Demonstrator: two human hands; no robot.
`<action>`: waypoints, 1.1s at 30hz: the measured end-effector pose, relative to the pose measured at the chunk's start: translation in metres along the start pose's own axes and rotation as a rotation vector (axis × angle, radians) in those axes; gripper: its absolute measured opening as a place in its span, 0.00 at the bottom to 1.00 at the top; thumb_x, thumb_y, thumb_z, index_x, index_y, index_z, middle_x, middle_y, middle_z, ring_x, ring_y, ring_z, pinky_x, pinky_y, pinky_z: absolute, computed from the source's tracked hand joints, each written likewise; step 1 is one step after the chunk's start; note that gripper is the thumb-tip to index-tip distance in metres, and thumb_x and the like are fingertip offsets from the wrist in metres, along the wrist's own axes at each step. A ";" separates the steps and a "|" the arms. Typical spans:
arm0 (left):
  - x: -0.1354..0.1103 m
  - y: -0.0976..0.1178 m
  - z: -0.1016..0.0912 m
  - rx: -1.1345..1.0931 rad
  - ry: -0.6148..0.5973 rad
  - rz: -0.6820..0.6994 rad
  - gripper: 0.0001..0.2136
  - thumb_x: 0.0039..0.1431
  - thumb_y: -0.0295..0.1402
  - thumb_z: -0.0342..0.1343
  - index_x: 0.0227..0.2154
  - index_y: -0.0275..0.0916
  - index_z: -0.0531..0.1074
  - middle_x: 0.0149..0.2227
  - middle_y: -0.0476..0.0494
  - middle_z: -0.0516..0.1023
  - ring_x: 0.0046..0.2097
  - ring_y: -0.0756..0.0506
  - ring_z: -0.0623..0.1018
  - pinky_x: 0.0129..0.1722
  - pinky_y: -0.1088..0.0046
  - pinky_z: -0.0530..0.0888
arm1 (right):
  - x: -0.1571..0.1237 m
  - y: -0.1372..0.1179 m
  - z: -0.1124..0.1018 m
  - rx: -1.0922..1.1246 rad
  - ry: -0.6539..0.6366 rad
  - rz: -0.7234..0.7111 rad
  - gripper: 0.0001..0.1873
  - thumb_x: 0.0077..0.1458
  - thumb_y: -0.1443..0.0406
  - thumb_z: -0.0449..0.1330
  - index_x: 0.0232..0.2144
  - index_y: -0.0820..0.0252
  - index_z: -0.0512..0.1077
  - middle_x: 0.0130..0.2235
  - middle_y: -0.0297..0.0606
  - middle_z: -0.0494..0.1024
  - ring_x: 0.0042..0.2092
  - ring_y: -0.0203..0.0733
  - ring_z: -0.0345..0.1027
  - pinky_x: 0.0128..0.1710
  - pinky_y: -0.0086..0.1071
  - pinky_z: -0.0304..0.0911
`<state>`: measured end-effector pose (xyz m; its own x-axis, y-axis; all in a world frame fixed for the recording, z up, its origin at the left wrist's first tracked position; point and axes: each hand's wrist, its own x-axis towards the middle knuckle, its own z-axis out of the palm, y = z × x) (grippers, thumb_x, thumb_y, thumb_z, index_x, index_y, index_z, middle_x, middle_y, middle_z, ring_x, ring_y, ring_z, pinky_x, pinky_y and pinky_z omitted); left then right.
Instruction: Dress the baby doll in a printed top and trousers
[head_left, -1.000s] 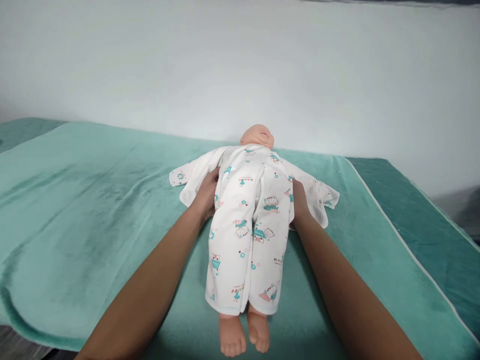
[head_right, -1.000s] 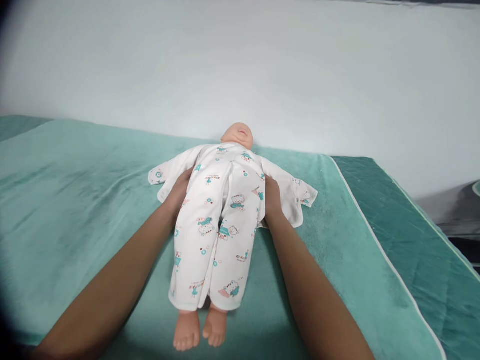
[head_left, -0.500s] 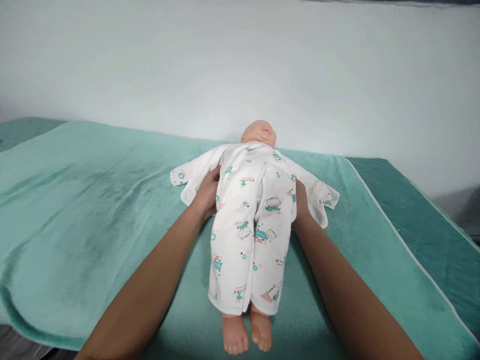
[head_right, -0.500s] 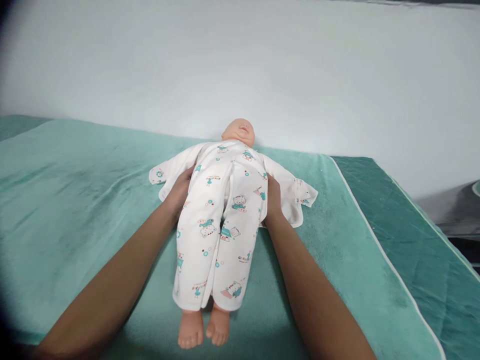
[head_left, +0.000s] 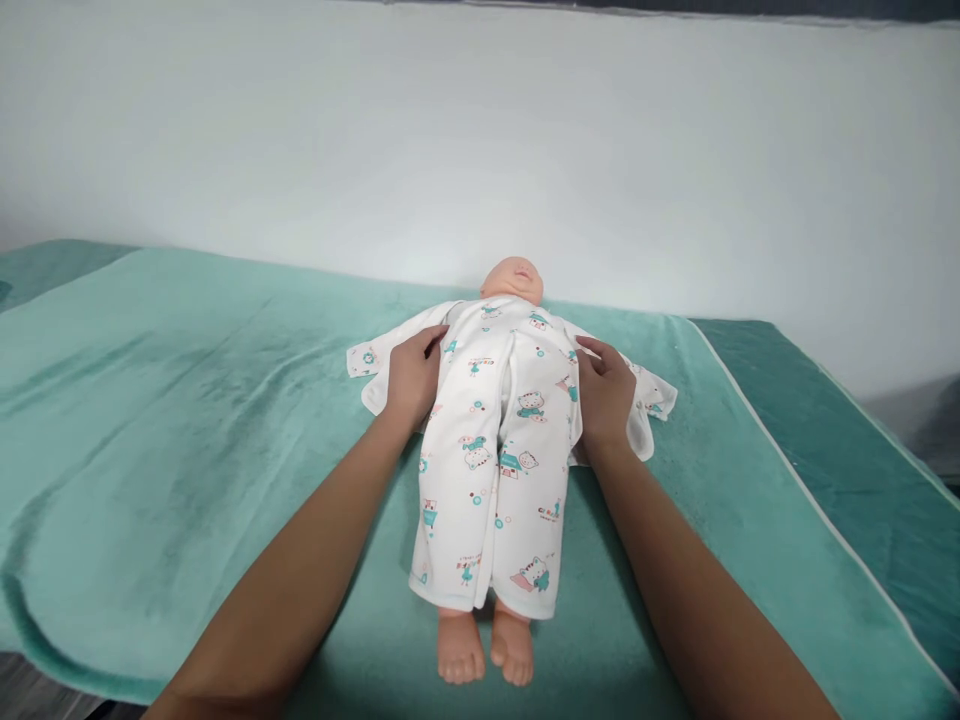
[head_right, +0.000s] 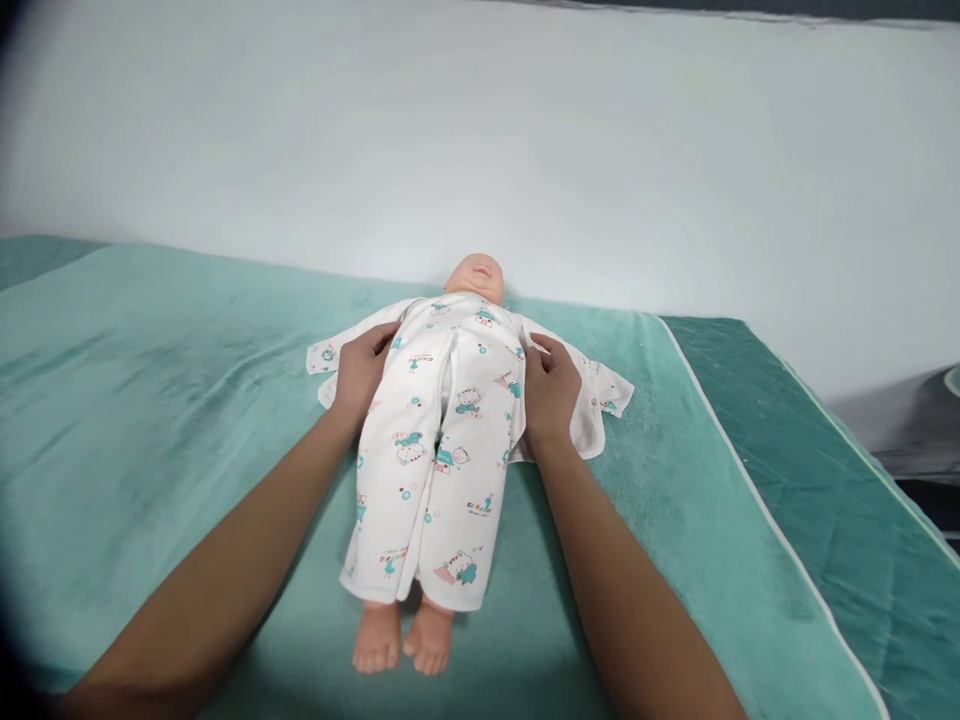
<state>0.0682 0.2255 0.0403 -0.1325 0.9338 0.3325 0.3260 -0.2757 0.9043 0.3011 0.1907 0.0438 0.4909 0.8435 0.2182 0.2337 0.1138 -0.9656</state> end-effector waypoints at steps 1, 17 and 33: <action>0.005 -0.001 0.000 0.053 0.022 0.051 0.14 0.61 0.36 0.52 0.43 0.42 0.81 0.48 0.41 0.82 0.52 0.40 0.78 0.57 0.59 0.70 | 0.001 -0.001 0.000 -0.029 0.020 -0.039 0.15 0.54 0.59 0.59 0.42 0.56 0.77 0.32 0.36 0.82 0.33 0.43 0.73 0.35 0.37 0.67; 0.071 0.000 0.003 -0.072 -0.493 -0.031 0.07 0.56 0.39 0.58 0.31 0.41 0.71 0.40 0.46 0.79 0.39 0.46 0.74 0.40 0.69 0.69 | 0.068 0.005 0.022 -0.151 -0.289 -0.286 0.12 0.55 0.54 0.62 0.33 0.55 0.73 0.41 0.37 0.80 0.44 0.44 0.70 0.51 0.41 0.62; 0.061 -0.030 0.015 0.431 -0.287 0.348 0.21 0.65 0.34 0.49 0.60 0.46 0.70 0.62 0.43 0.74 0.62 0.38 0.69 0.61 0.59 0.64 | 0.076 0.016 0.034 -0.285 -0.224 -0.399 0.10 0.61 0.58 0.53 0.36 0.56 0.71 0.45 0.41 0.79 0.48 0.47 0.71 0.52 0.44 0.64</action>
<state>0.0646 0.2946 0.0290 0.2869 0.8465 0.4485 0.6615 -0.5137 0.5464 0.3139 0.2742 0.0399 0.1336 0.8585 0.4951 0.5993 0.3278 -0.7303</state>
